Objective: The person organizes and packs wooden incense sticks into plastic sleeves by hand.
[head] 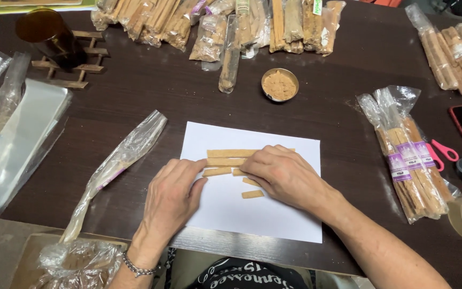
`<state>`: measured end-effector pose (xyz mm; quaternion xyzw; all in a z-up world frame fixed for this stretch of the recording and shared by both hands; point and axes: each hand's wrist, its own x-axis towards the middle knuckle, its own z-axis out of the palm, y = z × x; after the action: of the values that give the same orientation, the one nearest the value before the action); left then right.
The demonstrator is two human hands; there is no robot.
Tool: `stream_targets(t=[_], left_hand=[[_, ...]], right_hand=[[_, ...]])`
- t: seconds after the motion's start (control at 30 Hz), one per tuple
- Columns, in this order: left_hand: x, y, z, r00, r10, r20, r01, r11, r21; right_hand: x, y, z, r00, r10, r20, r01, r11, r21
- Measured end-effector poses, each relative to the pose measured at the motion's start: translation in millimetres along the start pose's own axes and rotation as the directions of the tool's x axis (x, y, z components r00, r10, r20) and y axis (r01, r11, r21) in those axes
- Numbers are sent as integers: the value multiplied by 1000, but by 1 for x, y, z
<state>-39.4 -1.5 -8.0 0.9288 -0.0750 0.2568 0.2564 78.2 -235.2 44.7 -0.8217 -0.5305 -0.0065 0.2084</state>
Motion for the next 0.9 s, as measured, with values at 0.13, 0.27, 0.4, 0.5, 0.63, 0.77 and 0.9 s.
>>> stream_targets(t=[0.13, 0.27, 0.4, 0.5, 0.63, 0.77, 0.9], left_hand=[[1, -1, 6, 1000, 6, 11, -6, 1000, -21], [8, 5, 3, 1000, 6, 21, -6, 999, -34], [7, 4, 6, 1000, 3, 25, -2, 999, -42], [11, 8, 2, 999, -4, 36, 6, 999, -54], [14, 9, 2, 999, 7, 41, -5, 999, -46], [13, 8, 4, 999, 18, 34, -16, 998, -64], [6, 7, 7, 997, 74, -5, -74, 997, -9]], right_hand=[[-5, -4, -7, 999, 23, 35, -23, 1000, 18], [-3, -3, -5, 1000, 30, -10, -29, 998, 49], [2, 3, 7, 999, 0, -53, 0, 1000, 17], [1, 4, 9, 996, 21, -90, -18, 999, 29], [-8, 13, 3, 992, 36, -122, -33, 999, 28], [-24, 20, -17, 979, 113, -168, -109, 994, 31], [-40, 18, -25, 986, 99, -137, -88, 993, 78]])
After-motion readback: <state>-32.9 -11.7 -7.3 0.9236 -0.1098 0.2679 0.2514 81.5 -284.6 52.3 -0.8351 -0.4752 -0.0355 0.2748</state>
